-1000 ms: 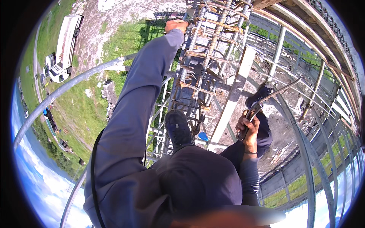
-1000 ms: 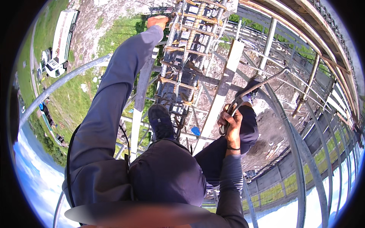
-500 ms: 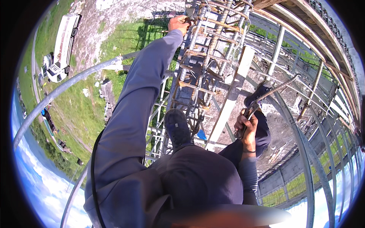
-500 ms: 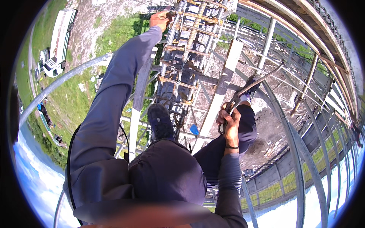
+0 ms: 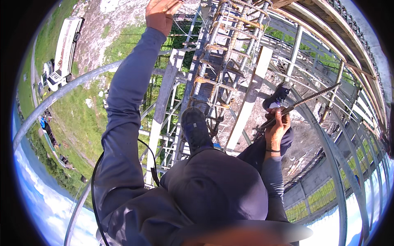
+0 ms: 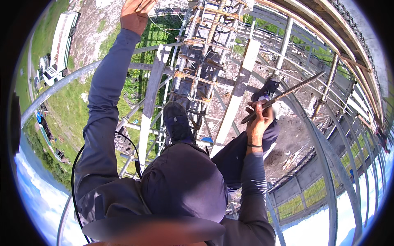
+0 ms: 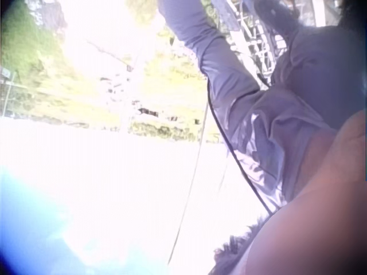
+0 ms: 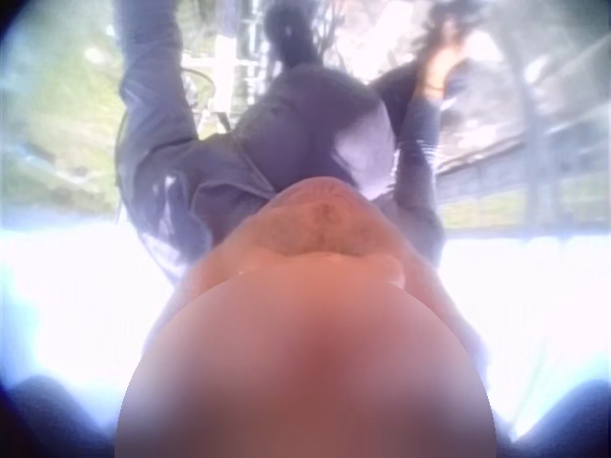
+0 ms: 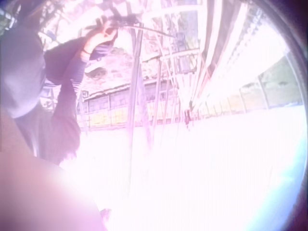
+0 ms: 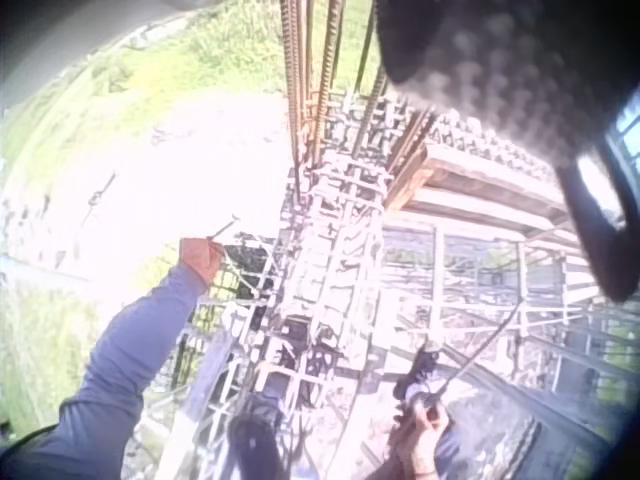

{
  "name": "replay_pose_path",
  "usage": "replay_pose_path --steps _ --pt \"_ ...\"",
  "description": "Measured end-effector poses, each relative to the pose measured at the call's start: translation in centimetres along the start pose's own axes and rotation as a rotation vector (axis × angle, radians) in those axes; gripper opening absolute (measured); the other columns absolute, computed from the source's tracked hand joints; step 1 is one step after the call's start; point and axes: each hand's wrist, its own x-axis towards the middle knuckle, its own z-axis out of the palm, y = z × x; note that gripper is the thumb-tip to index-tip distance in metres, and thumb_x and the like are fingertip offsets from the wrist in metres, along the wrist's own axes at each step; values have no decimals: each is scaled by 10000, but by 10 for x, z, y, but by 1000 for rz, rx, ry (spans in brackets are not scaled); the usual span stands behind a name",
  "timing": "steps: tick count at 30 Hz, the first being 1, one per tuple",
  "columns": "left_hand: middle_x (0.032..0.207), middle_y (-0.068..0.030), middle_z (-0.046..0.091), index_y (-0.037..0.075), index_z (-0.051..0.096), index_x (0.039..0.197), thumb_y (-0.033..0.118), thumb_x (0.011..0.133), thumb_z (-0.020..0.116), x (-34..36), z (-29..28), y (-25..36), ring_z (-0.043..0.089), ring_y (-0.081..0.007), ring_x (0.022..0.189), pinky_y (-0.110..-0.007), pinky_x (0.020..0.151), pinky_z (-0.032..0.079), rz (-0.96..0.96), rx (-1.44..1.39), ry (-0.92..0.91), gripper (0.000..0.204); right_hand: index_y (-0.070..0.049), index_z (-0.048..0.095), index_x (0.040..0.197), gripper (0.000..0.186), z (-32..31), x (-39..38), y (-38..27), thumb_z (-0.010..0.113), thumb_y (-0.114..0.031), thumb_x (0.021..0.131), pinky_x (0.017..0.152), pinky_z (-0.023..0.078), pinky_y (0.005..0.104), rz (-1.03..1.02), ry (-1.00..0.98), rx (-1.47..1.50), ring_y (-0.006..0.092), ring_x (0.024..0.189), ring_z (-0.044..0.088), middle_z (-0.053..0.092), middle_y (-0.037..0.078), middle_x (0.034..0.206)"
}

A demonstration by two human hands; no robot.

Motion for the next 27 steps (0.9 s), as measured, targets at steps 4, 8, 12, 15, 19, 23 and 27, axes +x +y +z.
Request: replay_pose_path --steps 4,8,12,15,19,23,27 --pt "849 3 514 147 528 1132 202 1016 564 -8 -8 48 438 -79 748 -249 654 368 -206 99 -50 134 22 640 1023 156 2 -2 -20 746 -42 927 582 505 286 -141 0 33 164 611 631 692 105 800" --pt "762 48 429 194 483 1283 294 1077 550 -63 28 54 328 -32 619 -201 509 305 -679 221 -285 239 -16 609 1095 198 26 -20 -32 679 -169 992 644 481 293 116 -255 520 158 682 521 552 52 780" --pt "1049 -32 539 276 178 1433 92 952 690 -162 99 21 413 -69 583 -217 451 349 -1098 290 -825 727 2 615 1195 273 67 -42 -26 654 -193 1007 772 407 334 341 -559 531 123 671 419 409 -17 711" --pt "978 -103 561 250 -12 1516 -33 871 614 -211 137 -3 504 -119 601 -275 463 408 -1005 477 -1020 942 12 693 1046 344 88 -53 -14 643 -328 1039 628 392 262 379 -415 31 88 593 410 427 -42 644" --pt "777 -45 543 72 -319 1539 -12 871 591 -228 160 -17 475 -116 535 -274 422 367 -1191 417 -952 1133 -6 722 1065 268 90 -70 0 630 -257 1049 548 400 268 160 -471 -412 77 617 529 599 -10 684" --pt "855 -172 709 24 -140 1603 93 800 676 -225 166 -10 657 -231 666 -356 534 519 -959 558 -999 1147 -1 754 1100 208 80 -62 -2 680 -165 997 545 419 280 152 -509 -418 75 588 529 622 3 655" --pt "964 -102 793 140 786 1187 232 865 790 -223 142 14 752 -188 834 -351 767 595 -576 957 -815 334 -10 765 990 197 64 -34 -19 666 -177 954 533 366 292 132 -370 -652 71 569 489 575 -12 610"
